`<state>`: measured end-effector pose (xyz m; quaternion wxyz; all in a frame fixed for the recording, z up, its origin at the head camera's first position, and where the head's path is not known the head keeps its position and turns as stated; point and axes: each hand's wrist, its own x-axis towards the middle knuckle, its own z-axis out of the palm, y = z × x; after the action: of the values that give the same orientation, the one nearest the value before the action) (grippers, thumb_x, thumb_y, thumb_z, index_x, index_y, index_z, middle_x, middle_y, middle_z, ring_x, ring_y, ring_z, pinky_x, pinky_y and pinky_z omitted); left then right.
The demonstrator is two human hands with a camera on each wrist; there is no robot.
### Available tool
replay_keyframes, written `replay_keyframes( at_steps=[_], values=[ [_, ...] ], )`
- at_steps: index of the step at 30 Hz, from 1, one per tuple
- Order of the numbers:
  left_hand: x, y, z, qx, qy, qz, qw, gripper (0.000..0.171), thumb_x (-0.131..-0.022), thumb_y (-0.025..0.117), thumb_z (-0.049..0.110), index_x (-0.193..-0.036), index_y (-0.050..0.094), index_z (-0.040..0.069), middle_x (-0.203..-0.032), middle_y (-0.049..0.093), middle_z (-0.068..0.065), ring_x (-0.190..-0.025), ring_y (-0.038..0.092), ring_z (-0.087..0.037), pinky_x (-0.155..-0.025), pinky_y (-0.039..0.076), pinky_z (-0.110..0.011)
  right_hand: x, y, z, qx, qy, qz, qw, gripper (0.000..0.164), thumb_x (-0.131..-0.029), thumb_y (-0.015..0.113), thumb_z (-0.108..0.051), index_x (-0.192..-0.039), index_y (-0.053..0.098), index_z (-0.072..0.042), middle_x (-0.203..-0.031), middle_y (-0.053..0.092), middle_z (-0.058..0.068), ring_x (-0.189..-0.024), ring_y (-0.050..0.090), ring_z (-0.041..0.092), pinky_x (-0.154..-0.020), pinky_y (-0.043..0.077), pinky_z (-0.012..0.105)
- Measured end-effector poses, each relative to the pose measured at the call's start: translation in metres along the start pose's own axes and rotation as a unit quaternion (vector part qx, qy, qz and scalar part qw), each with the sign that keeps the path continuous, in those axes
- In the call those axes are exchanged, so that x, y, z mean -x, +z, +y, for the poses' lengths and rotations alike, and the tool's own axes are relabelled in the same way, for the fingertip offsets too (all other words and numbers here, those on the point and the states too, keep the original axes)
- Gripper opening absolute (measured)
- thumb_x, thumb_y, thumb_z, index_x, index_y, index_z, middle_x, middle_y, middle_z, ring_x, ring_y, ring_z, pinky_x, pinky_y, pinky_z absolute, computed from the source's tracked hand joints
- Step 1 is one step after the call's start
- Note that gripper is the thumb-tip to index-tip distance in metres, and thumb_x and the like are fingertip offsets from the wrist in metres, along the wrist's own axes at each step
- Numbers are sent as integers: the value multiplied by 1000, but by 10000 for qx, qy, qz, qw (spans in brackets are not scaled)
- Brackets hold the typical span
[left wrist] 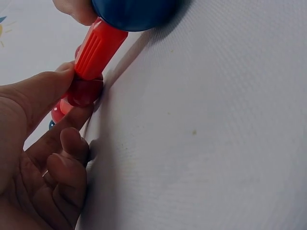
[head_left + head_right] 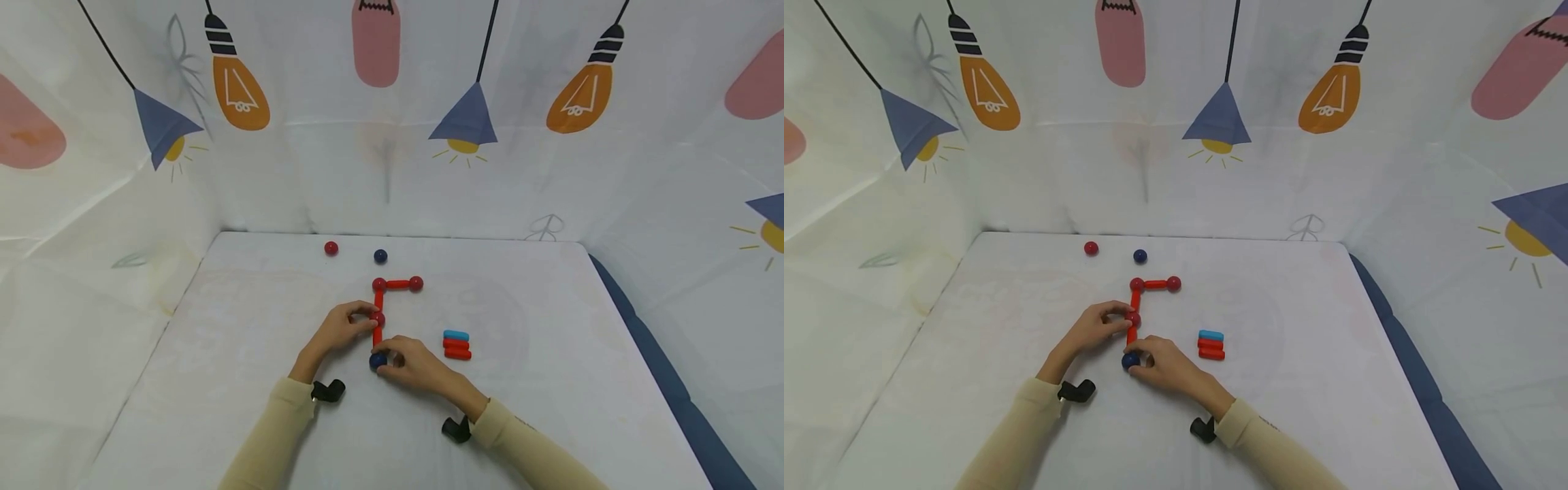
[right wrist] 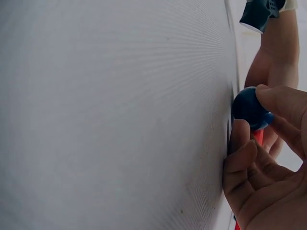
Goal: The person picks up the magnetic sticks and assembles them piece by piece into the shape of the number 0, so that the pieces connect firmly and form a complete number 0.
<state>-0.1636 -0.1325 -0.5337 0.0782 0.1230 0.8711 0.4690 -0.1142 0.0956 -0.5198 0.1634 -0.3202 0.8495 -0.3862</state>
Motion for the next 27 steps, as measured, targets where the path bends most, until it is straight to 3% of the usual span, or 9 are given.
replay_keyframes(
  at_steps=[9, 15, 22, 27],
  values=[
    [1, 1, -1, -11, -82, 64, 9999, 30, -95, 75, 26, -123, 73, 17, -119, 73, 2, -109, 61, -16, -93, 49, -36, 3, -3, 1, -4, 13, -31, 10000, 36, -95, 75, -22, -130, 67, -14, -114, 68, -1, -86, 60, 6, -80, 54, 21],
    [2, 2, -1, 42, -167, 63, 9998, 30, -95, 75, 27, -124, 74, 18, -124, 73, 1, -109, 60, -17, -92, 49, -34, 14, -23, 6, 20, 115, 92, 9999, 41, -96, 74, -21, -135, 64, -14, -121, 70, 3, -95, 64, 11, -84, 56, 25],
    [3, 2, 0, 59, -318, 52, 9995, 32, -95, 74, 27, -126, 73, 21, -127, 72, 3, -110, 59, -18, -95, 49, -34, 34, -65, 22, 322, 14, 810, 9962, 37, -95, 74, -17, -130, 66, -6, -118, 71, 11, -93, 66, 14, -79, 58, 29],
    [3, 4, -1, 30, -295, 178, 9994, 31, -95, 74, 25, -126, 73, 22, -124, 73, 4, -107, 59, -17, -92, 49, -34, 54, -92, 40, 704, 375, 1327, 9879, 35, -94, 75, -14, -126, 68, -3, -119, 71, 13, -101, 65, 24, -82, 58, 39]
  ],
)
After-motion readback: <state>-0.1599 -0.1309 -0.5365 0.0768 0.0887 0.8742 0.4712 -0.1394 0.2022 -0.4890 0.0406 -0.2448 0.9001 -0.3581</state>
